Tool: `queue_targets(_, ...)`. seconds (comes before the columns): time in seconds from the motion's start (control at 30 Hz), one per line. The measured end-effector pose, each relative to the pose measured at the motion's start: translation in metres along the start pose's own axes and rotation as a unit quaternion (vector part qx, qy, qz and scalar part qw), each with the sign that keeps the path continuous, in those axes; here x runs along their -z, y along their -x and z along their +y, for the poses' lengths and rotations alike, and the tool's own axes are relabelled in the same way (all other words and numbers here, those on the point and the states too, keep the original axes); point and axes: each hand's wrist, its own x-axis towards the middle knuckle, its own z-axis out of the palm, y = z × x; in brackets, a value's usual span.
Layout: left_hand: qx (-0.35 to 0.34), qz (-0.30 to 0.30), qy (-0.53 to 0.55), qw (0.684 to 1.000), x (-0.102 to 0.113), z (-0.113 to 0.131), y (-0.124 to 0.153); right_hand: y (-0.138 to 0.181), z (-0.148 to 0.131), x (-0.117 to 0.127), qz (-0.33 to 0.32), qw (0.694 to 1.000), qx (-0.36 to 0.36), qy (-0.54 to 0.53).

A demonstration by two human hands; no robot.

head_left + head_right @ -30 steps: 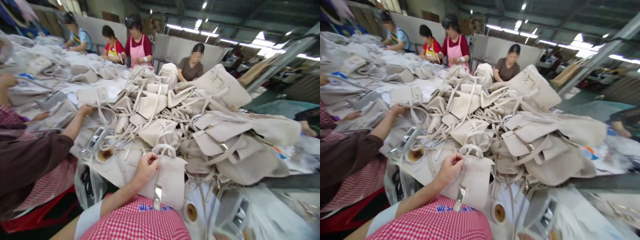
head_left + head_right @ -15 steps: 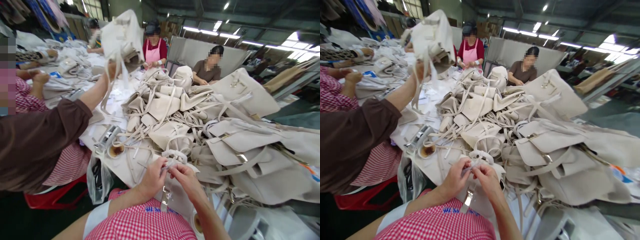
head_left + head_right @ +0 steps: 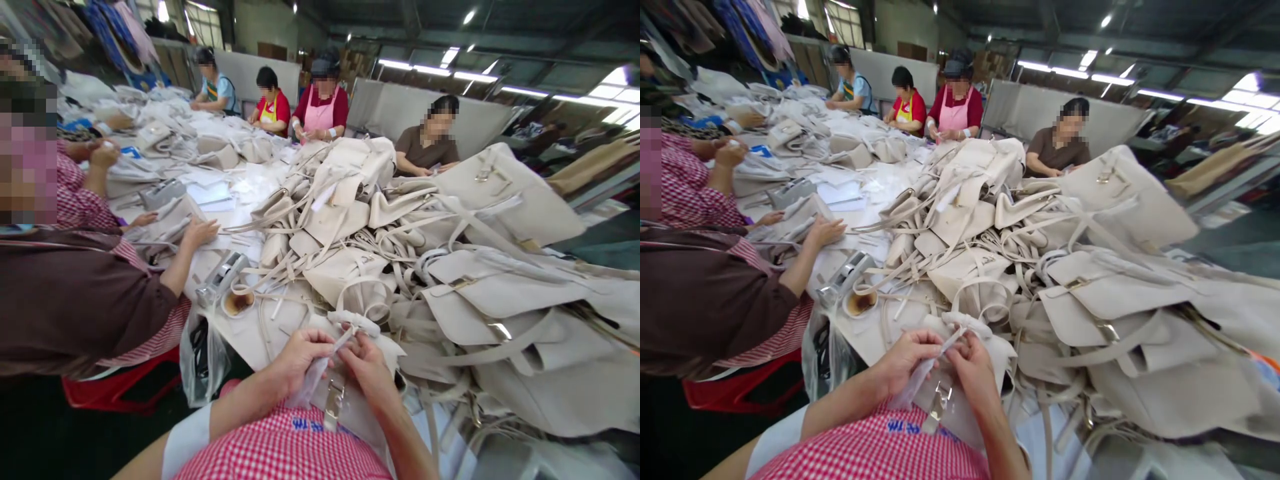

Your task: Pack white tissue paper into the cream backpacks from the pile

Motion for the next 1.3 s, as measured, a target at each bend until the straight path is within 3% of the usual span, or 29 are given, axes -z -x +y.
queue_targets(0.13, -0.051, 0.012, 0.033, 0.998, -0.003, -0.004, 0.004, -0.006, 0.004, -0.008, 0.07, 0.995, 0.065, -0.032)
queue_targets(0.23, -0.067, 0.026, 0.053, 0.996, -0.006, -0.006, 0.005, -0.007, 0.002, -0.01, 0.088, 0.992, 0.066, -0.055)
queue_targets(0.37, -0.05, 0.021, 0.091, 0.994, -0.004, -0.006, 0.006, 0.0, -0.002, -0.008, -0.006, 0.99, -0.003, -0.139)
queue_targets(0.53, 0.005, -0.058, 0.15, 0.987, 0.001, -0.01, 0.004, 0.006, -0.003, -0.007, -0.088, 0.966, -0.041, -0.238)
queue_targets(0.73, 0.017, -0.045, 0.153, 0.987, 0.002, -0.01, 0.003, 0.0, 0.006, 0.002, -0.094, 0.987, 0.002, -0.129)
queue_targets(0.97, 0.122, -0.144, 0.156, 0.97, 0.003, 0.0, 0.006, 0.0, 0.02, 0.01, -0.071, 0.99, 0.094, -0.071)
queue_targets(1.07, 0.094, -0.113, 0.157, 0.977, 0.002, -0.008, 0.004, 0.0, 0.022, 0.007, -0.015, 0.992, 0.124, -0.031)
queue_targets(1.17, 0.051, -0.068, 0.145, 0.986, 0.003, -0.016, 0.003, 0.004, 0.02, 0.011, 0.019, 0.995, 0.091, -0.021)
queue_targets(1.3, 0.032, -0.058, 0.146, 0.987, 0.004, -0.016, 0.005, 0.014, 0.013, 0.015, -0.039, 0.996, 0.057, -0.05)
